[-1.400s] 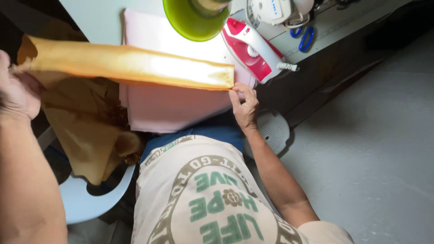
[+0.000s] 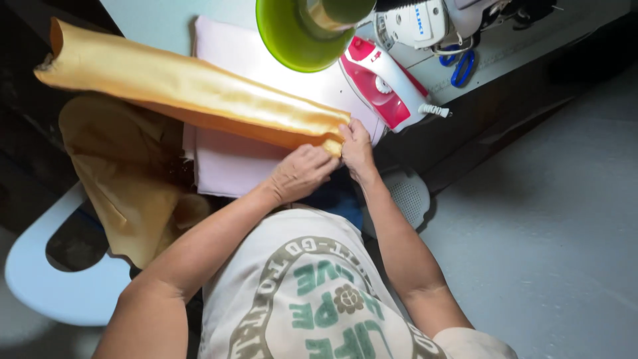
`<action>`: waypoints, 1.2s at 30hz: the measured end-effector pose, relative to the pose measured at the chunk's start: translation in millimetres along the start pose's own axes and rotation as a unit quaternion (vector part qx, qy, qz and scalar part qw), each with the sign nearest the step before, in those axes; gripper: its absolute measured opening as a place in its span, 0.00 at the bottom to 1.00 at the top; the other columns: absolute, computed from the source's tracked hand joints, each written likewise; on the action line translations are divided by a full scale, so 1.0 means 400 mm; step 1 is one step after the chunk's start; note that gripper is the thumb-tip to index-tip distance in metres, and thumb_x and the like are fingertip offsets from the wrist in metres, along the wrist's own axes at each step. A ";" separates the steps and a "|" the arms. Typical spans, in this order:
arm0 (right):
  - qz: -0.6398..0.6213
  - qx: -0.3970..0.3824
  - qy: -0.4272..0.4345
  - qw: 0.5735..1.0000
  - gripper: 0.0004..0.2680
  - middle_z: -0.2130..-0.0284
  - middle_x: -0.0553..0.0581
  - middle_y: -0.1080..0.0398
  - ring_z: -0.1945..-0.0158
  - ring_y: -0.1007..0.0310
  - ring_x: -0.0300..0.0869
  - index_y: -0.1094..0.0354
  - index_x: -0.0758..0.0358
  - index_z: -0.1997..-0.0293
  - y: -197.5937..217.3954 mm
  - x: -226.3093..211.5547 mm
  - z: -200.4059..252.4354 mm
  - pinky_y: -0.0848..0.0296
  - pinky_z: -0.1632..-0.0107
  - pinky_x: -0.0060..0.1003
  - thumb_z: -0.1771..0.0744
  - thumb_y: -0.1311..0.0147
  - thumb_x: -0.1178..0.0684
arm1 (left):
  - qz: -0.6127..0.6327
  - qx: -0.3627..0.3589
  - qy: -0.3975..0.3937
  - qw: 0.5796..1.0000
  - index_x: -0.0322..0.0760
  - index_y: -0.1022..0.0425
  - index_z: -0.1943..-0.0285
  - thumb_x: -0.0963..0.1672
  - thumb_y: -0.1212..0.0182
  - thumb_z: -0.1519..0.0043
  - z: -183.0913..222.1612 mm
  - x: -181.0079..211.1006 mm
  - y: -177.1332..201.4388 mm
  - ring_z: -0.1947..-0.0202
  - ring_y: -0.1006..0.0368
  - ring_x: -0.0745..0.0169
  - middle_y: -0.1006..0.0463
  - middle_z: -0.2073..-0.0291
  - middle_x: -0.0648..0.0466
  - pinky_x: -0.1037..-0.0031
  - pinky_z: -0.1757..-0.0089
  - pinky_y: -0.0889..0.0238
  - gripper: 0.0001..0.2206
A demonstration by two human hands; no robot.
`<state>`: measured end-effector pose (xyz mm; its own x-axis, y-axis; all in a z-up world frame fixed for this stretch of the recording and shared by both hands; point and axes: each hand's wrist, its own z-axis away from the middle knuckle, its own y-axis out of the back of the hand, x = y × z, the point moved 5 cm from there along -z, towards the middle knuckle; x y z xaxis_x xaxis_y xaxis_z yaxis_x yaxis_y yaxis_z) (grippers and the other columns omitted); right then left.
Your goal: Ironing and trimming a piece of gold fabric on a work table
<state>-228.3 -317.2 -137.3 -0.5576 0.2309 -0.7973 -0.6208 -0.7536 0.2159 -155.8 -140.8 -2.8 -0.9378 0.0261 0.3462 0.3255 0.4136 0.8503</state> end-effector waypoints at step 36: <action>0.317 -0.059 0.248 0.914 0.04 0.65 0.51 0.26 0.58 0.22 0.47 0.21 0.47 0.56 -0.007 -0.182 0.090 0.21 0.55 0.42 0.33 0.37 0.47 | -0.060 -0.134 0.101 0.984 0.43 0.41 0.24 0.61 0.38 0.45 0.077 -0.078 -0.122 0.25 0.53 0.48 0.45 0.26 0.46 0.42 0.36 0.52 0.41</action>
<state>-205.9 -309.9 -59.7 -0.4487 -0.5591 -0.6972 -0.1801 -0.7075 0.6834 -146.0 -133.7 -67.3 -0.9370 -0.2020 0.2850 0.2589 0.1463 0.9548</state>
